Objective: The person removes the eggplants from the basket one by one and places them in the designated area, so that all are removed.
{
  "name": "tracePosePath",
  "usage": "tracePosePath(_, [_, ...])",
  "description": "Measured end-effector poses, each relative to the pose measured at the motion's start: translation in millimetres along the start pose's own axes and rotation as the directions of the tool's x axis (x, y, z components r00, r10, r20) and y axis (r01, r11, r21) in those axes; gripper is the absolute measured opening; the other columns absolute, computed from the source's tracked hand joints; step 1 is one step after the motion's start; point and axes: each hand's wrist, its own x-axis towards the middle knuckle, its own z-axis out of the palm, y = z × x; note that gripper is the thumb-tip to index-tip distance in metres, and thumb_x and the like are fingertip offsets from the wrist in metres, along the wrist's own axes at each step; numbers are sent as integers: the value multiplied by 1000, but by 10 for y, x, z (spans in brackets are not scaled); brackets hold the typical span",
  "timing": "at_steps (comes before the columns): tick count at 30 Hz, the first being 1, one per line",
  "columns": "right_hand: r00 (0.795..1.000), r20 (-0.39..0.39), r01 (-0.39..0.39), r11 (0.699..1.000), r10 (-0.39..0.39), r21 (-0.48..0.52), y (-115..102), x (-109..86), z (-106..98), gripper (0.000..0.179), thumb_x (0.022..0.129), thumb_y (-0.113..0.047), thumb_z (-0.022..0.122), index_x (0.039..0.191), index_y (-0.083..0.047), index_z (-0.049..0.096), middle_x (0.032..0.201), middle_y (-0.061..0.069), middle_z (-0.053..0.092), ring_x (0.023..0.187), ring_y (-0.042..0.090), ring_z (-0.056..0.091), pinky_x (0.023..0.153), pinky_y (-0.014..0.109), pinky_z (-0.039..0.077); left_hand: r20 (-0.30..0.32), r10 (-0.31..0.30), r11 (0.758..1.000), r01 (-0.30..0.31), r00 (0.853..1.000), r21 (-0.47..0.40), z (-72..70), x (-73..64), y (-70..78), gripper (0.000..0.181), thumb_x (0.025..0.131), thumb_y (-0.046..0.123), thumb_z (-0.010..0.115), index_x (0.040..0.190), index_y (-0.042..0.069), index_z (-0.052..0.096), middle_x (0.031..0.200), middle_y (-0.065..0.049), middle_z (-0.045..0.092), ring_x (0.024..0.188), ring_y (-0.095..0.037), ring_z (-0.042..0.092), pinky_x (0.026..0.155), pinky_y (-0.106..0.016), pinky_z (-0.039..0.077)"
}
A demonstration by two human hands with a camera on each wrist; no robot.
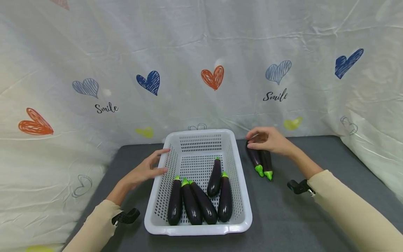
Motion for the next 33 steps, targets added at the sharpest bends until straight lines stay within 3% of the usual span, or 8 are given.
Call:
tracePosePath(10, [999,43,25,999,-27,26,-33,156,130,29,84,-3,70,111,0,61,111,15,58,101,38,57,79,39,50,-2,-6,1000,6,1000,-20,2,-6,-1,71,91,12,63,147,31,24,135,-17,34,108,-40,51,69,-50,51])
tracePosePath(16, [993,108,53,998,-56,27,-103,287,267,33,83,-4,71,113,3,60,110,23,57,96,35,59,79,40,50,-5,-18,1000,18,1000,-25,21,-13,43,72,91,9,62,147,29,23,136,-18,34,107,-39,52,69,-50,51])
tracePosePath(21, [985,163,53,999,-53,0,-168,387,408,32,82,-8,73,113,-7,62,108,14,60,96,34,60,78,42,50,-2,-32,999,32,999,-23,29,-16,79,73,91,8,61,149,25,20,137,-20,33,107,-40,51,71,-50,51])
tracePosePath(33, [943,325,77,997,-68,-14,-213,597,663,36,80,-10,75,114,-8,62,111,7,58,98,30,57,83,46,47,-11,-32,999,32,999,-9,8,5,2,71,91,14,63,146,33,24,135,-16,35,108,-39,51,71,-50,51])
